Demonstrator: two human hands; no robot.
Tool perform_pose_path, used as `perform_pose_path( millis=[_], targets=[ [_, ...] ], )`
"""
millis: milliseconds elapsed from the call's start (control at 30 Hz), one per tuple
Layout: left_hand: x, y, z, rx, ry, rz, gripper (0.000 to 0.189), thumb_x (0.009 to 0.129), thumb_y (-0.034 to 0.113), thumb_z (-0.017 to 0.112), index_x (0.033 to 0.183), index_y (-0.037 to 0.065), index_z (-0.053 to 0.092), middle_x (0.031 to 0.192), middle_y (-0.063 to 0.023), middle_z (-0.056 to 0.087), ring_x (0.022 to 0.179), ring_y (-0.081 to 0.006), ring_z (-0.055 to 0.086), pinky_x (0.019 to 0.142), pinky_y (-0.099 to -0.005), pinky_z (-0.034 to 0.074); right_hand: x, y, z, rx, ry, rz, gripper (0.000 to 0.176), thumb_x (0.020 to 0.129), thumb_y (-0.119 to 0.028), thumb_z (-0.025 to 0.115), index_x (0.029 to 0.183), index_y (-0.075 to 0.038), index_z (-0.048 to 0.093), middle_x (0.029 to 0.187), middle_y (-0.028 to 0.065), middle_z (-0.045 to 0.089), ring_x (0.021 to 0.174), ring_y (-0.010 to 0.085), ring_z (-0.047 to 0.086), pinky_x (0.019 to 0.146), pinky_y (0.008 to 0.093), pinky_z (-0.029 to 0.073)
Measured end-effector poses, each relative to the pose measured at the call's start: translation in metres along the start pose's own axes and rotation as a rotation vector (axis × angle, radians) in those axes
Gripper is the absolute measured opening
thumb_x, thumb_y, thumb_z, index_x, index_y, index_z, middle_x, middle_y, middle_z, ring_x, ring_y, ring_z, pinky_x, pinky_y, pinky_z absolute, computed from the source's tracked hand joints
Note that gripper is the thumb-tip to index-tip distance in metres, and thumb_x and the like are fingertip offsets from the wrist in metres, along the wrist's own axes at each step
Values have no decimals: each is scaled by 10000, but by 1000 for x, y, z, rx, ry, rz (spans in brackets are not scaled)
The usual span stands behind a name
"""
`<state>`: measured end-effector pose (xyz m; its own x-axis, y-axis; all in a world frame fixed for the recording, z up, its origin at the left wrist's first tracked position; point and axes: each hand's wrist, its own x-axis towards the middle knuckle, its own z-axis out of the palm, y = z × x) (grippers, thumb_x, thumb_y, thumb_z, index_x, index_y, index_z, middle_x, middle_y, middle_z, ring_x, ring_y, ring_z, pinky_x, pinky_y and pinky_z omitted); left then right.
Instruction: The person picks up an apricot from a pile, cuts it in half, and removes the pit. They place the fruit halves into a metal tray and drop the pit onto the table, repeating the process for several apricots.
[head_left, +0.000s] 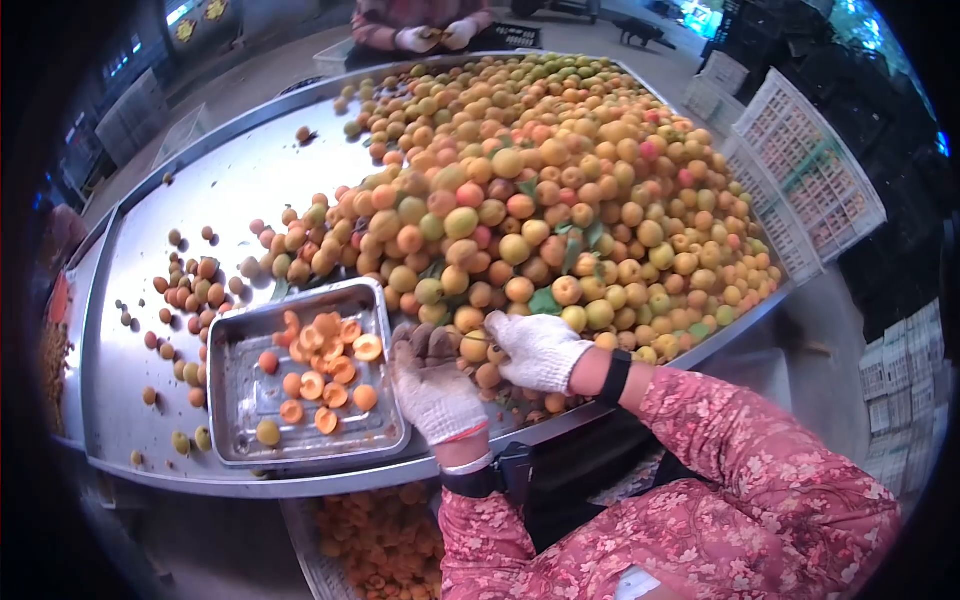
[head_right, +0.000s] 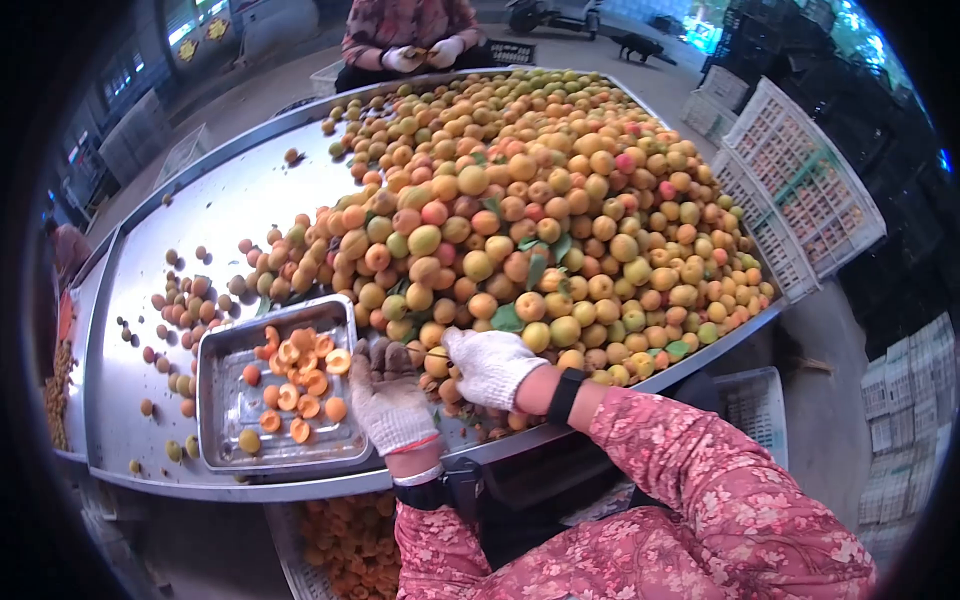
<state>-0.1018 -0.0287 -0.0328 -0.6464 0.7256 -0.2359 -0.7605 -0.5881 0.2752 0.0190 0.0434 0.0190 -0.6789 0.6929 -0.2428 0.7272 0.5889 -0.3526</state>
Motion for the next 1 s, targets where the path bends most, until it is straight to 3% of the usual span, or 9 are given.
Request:
perform_pose_path(
  millis=[133,200,400,533,600,733,800,933,1000],
  targets=[
    [-1,-8,1,-51,-66,-28,215,947,187,567,1098,34,581,957,-102,640,887,-218,624,803,-327,546,-5,17,-4,19,73,-8,346,774,-203,593,1061,-32,503,854,243,646,791,427,648,676,498,524],
    [3,-18,3,158,37,37,205,939,163,572,1109,48,584,940,-96,643,885,-221,626,809,-340,532,-3,11,3,-8,78,1,337,774,-207,588,1042,-28,487,825,248,647,803,433,647,689,508,520],
    [9,-18,11,22,173,107,206,908,91,606,1098,33,550,957,-89,601,828,-189,626,730,-300,552,4,3,18,-145,143,-37,440,762,-202,613,1159,-56,492,807,235,653,788,406,653,695,501,517],
    [4,-22,22,82,190,138,201,928,92,572,1115,29,533,939,-85,595,812,-180,620,727,-289,543,-3,26,4,221,264,-23,436,748,-178,644,1135,-4,540,819,207,647,770,345,663,727,414,523],
    [-2,-27,28,269,164,84,223,932,126,567,1130,26,548,969,-95,610,846,-185,614,771,-281,487,-20,20,-20,590,236,127,393,755,-138,677,1103,3,557,853,78,622,656,164,617,549,296,503],
    [-23,-58,40,823,-224,98,289,977,254,541,1148,26,590,974,-52,625,884,-117,564,799,-259,472,-48,23,-79,867,182,128,379,785,-70,678,1135,-34,537,908,37,595,490,60,499,392,183,367],
    [-42,-77,46,775,-461,-24,380,1015,343,462,1240,48,544,1052,-37,593,906,-105,566,798,-246,487,-59,19,-111,732,141,56,393,777,-62,688,1137,-21,536,901,25,599,567,64,541,452,195,408],
    [-63,-90,72,472,-509,-60,369,1025,273,446,1321,54,473,1111,-43,564,930,-105,579,813,-254,530,-62,29,-127,333,294,-327,405,725,-83,695,1096,-4,553,935,81,636,755,148,628,681,283,513],
    [-68,-94,81,384,-490,-184,333,1009,204,482,1306,54,495,1125,-43,573,941,-110,588,842,-273,534,-73,30,-144,53,312,-299,425,705,-159,711,1077,-5,577,938,161,649,837,229,661,750,328,521]
  ],
)
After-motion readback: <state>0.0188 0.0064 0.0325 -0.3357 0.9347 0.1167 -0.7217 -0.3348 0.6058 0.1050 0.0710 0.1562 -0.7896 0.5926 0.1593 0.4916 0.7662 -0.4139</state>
